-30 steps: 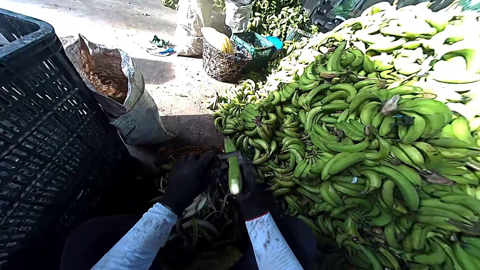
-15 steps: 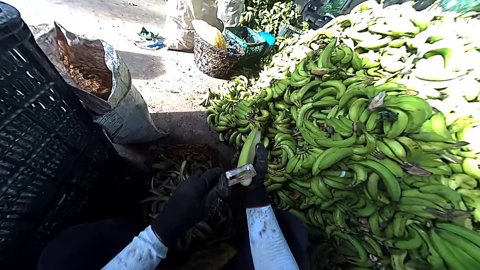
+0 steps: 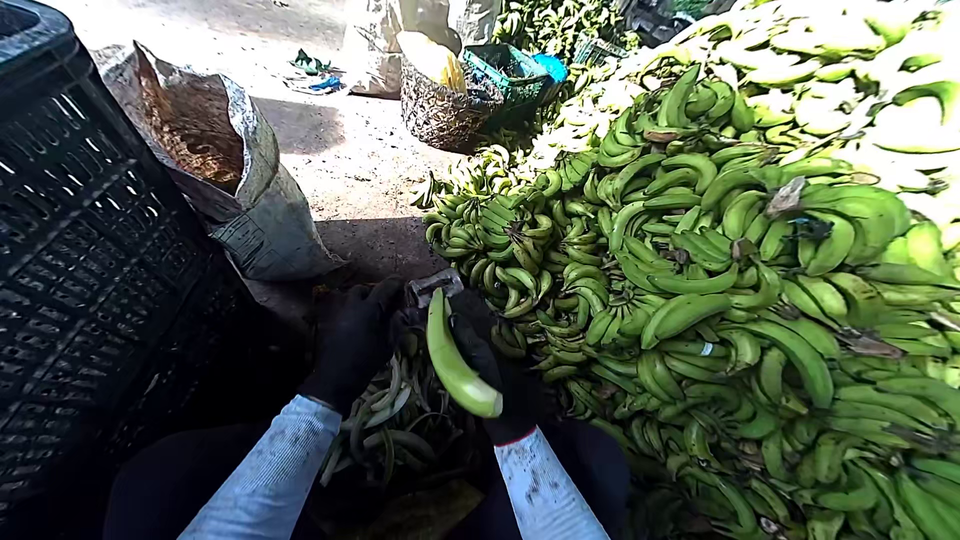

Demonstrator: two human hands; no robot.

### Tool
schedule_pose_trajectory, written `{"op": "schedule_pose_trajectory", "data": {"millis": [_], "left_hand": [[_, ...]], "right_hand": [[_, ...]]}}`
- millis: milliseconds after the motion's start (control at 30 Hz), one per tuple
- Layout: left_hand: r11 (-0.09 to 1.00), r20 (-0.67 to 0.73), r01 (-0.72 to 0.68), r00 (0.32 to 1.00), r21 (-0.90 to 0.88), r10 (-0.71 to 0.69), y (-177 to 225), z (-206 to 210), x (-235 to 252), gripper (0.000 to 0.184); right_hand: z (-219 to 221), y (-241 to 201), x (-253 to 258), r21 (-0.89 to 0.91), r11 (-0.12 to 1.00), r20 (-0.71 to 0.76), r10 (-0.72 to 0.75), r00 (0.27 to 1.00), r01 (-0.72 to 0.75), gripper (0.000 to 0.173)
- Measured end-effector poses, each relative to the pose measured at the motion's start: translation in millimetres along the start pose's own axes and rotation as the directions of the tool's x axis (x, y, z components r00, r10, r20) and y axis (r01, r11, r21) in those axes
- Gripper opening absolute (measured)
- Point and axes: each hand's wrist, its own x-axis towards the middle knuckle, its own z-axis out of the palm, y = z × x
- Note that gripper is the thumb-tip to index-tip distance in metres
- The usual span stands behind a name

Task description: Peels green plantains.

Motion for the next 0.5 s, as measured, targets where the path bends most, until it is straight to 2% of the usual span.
{"op": "schedule_pose_trajectory", "data": {"millis": [67,133,200,267,333,400,433,500], "left_hand": [[0.997,-0.053,0.052,0.997,-0.057,-0.055,-4.4,-6.2,3.5,0.050],[0.995,-0.074,0.014,0.997,-0.102,-0.022,-3.9,-8.3,-1.6,0.054],[0.984,-0.048,-0.088,0.995,-0.154,0.082,1.4,-3.3,-14.9,0.055],[0.966,-0.010,-0.176,0.984,-0.191,0.178,13.5,6.0,-33.9,0.059],[0.961,-0.008,-0.235,0.972,-0.143,0.236,28.4,13.2,-51.3,0.062],[0.959,-0.055,-0.275,0.961,-0.069,0.271,36.2,19.3,-58.3,0.062],[0.958,-0.068,-0.282,0.958,-0.051,0.278,36.9,20.5,-56.9,0.062],[0.957,-0.079,-0.287,0.956,-0.039,0.284,31.9,20.6,-46.7,0.058]], "right_hand": [[3.3,-0.1,-6.2,-0.038,0.999,-0.033,-0.019,0.999,0.018,0.036],[1.3,-4.0,-2.9,-0.170,0.980,-0.173,-0.136,0.975,0.106,0.038],[-11.2,-7.8,10.3,-0.323,0.914,-0.300,-0.344,0.890,0.245,0.043],[-15.6,-18.5,25.2,-0.292,0.870,-0.413,-0.490,0.768,0.398,0.041],[-10.4,-34.7,34.0,-0.164,0.831,-0.517,-0.531,0.671,0.532,0.036],[-5.9,-44.9,36.7,-0.186,0.805,-0.584,-0.551,0.596,0.563,0.038],[-6.7,-46.2,36.7,-0.201,0.811,-0.583,-0.550,0.598,0.550,0.043],[-7.6,-43.8,35.0,-0.203,0.871,-0.545,-0.481,0.687,0.448,0.044]]}}
